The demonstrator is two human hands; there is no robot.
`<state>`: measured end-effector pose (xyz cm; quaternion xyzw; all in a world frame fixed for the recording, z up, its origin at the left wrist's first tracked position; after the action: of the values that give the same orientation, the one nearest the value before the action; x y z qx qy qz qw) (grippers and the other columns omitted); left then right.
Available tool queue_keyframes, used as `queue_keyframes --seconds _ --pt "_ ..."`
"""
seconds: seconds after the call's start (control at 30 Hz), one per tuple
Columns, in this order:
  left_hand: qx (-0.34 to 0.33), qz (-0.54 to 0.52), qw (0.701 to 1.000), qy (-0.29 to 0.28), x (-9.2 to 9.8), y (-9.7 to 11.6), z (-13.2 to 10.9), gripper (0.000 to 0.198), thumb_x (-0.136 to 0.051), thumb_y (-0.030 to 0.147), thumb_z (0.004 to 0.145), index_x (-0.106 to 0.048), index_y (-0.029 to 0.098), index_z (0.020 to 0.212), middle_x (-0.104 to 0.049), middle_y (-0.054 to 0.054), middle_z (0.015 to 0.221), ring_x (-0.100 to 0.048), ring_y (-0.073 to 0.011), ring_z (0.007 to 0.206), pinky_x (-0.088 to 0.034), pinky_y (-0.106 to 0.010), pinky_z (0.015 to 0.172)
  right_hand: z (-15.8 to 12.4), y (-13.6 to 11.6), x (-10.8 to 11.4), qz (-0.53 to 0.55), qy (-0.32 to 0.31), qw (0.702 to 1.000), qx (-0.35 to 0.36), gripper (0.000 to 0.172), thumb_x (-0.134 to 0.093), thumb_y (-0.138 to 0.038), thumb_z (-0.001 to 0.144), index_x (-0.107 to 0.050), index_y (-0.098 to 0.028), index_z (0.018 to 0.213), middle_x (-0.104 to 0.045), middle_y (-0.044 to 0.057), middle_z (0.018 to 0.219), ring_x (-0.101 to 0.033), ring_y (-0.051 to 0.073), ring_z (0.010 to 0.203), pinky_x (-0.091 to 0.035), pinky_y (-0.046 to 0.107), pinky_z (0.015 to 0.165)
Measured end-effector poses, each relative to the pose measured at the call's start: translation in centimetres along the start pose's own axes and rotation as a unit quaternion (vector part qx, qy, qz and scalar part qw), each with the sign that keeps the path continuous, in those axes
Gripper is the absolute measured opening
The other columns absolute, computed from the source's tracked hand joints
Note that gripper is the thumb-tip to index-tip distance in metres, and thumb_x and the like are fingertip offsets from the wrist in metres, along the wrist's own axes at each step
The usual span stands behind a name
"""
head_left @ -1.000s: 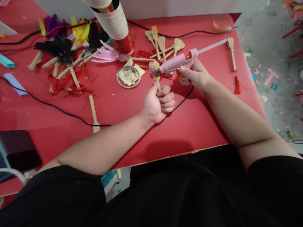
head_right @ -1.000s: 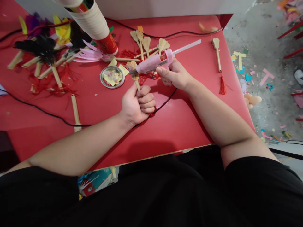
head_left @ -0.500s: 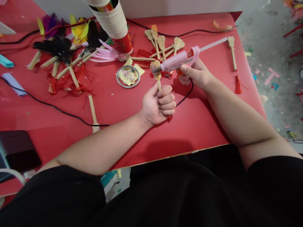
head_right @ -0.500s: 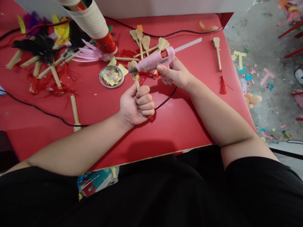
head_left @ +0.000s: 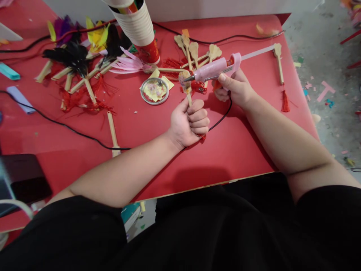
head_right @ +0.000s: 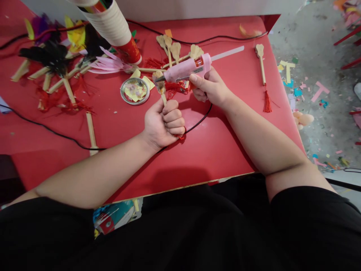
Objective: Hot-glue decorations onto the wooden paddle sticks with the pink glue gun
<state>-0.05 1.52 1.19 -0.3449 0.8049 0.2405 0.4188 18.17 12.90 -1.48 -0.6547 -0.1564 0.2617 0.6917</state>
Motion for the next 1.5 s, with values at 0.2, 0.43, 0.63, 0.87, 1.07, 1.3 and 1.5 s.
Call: queue_keyframes --seconds 0.2,0.43,0.63,0.87,1.07,1.3,1.5 --pt "0.005 -0.008 1.0 -0.025 -0.1 0.0 -0.1 0.057 -0.035 0.049 0.124 -0.018 0.025 0.074 -0.013 0.009 0.052 -0.014 -0.0079 0.036 -0.006 -0.019 0.041 0.2 0.3 0.7 -0.001 -0.013 1.0 0.008 0.058 -0.089 -0.072 0.093 -0.056 -0.026 0.1 -0.035 -0.013 0.059 -0.025 0.009 0.05 -0.029 0.032 0.048" --pt "0.008 -0.014 1.0 -0.02 -0.1 -0.1 -0.1 0.057 -0.035 0.052 0.124 -0.019 0.025 0.075 -0.012 0.009 0.054 -0.012 -0.0084 0.037 -0.008 -0.02 0.04 0.3 0.1 0.1 -0.002 -0.025 1.0 0.009 0.063 -0.093 -0.075 0.088 -0.056 -0.025 0.094 -0.037 -0.013 0.058 -0.025 0.007 0.045 -0.028 0.027 0.043" --pt "0.003 -0.007 1.0 -0.023 0.0 0.0 0.0 0.058 -0.034 0.052 0.124 -0.018 0.025 0.075 -0.012 0.008 0.053 -0.009 -0.0083 0.038 -0.007 -0.02 0.039 0.0 -0.2 -0.2 -0.029 0.017 0.999 -0.034 0.065 -0.096 -0.074 0.083 -0.054 -0.025 0.088 -0.035 -0.009 0.059 -0.03 0.01 0.049 -0.026 0.027 0.04" --pt "-0.003 0.008 0.999 -0.03 0.3 0.0 0.2 0.058 -0.035 0.052 0.123 -0.018 0.025 0.075 -0.012 0.008 0.054 -0.008 -0.0085 0.039 -0.009 -0.02 0.04 0.1 0.7 0.2 -0.046 0.015 0.997 -0.06 0.064 -0.091 -0.076 0.091 -0.053 -0.025 0.089 -0.032 -0.009 0.061 -0.035 0.01 0.052 -0.033 0.025 0.045" --pt "0.0 0.008 1.0 -0.026 0.2 0.0 0.2 0.058 -0.035 0.053 0.123 -0.018 0.025 0.075 -0.012 0.008 0.055 -0.008 -0.0087 0.039 -0.009 -0.021 0.04 0.0 0.2 0.0 -0.059 0.003 0.997 -0.059 0.066 -0.091 -0.079 0.091 -0.053 -0.025 0.091 -0.035 -0.01 0.06 -0.036 0.009 0.054 -0.036 0.027 0.048" --pt "0.008 -0.002 1.0 -0.03 0.0 0.0 0.0 0.057 -0.033 0.05 0.124 -0.019 0.025 0.075 -0.013 0.008 0.053 -0.011 -0.0087 0.038 -0.01 -0.02 0.039 0.1 -0.1 -0.3 -0.06 -0.007 0.997 -0.046 0.074 -0.094 -0.088 0.079 -0.056 -0.025 0.09 -0.034 -0.01 0.06 -0.035 0.011 0.053 -0.034 0.029 0.047" --pt "0.008 -0.006 1.0 -0.026 0.0 0.0 0.1 0.057 -0.034 0.05 0.124 -0.019 0.025 0.075 -0.013 0.008 0.054 -0.012 -0.0082 0.037 -0.009 -0.019 0.039 -0.1 -0.5 -0.4 -0.059 0.014 0.993 -0.1 0.064 -0.094 -0.074 0.09 -0.05 -0.027 0.089 -0.034 -0.009 0.06 -0.035 0.012 0.055 -0.037 0.031 0.05"
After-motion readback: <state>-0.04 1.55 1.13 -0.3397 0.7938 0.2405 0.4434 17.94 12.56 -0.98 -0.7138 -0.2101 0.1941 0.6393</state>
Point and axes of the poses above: each hand's wrist, its own z-axis towards the middle knuckle, its own x-axis out of the back of the hand, y = z × x, the point moved 2 cm from there along z, towards the middle knuckle
